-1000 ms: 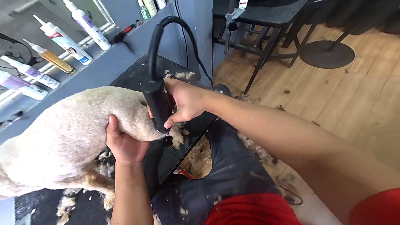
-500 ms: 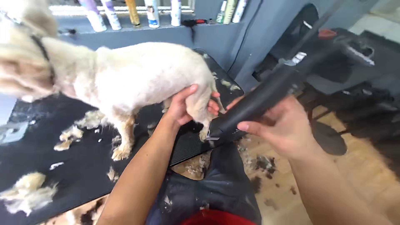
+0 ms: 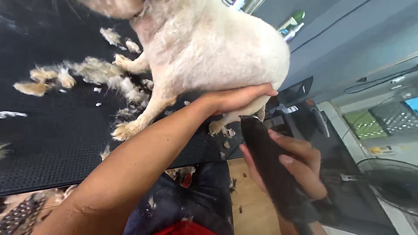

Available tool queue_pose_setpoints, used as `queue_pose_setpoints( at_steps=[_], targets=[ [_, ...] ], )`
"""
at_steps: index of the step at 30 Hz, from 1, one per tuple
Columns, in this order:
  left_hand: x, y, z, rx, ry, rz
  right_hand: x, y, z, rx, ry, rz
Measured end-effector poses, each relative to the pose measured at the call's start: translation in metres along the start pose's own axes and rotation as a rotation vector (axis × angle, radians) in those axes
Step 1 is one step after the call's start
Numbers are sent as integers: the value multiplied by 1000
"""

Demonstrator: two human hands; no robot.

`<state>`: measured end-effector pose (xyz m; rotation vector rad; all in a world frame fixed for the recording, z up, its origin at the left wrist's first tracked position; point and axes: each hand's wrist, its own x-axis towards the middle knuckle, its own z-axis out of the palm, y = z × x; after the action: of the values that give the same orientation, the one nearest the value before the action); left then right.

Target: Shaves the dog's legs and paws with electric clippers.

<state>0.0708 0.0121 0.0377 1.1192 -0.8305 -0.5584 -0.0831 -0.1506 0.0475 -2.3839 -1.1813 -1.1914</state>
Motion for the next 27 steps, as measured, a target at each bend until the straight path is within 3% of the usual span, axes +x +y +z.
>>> queue_pose_setpoints(
  at_steps=[5,11,14,17,22,27],
  targets=[
    [1,4,-1,-6,-9,35,-11,5,26,-238,-50,-156],
    [-1,10,2,31,6,5,-17,8,50,-359,-162,-107],
    [1,9,3,32,20,17,-18,14,56,-412,-305,-78],
    [6,4,1,-9,41,23,-16,19,46,-302,-417,-40],
    [11,3,-3,-104,52,-21,-23,16,29,-207,-186,-216],
    [12,2,-2,-76,73,2,-27,22,48,-262,-116,-178]
  ],
)
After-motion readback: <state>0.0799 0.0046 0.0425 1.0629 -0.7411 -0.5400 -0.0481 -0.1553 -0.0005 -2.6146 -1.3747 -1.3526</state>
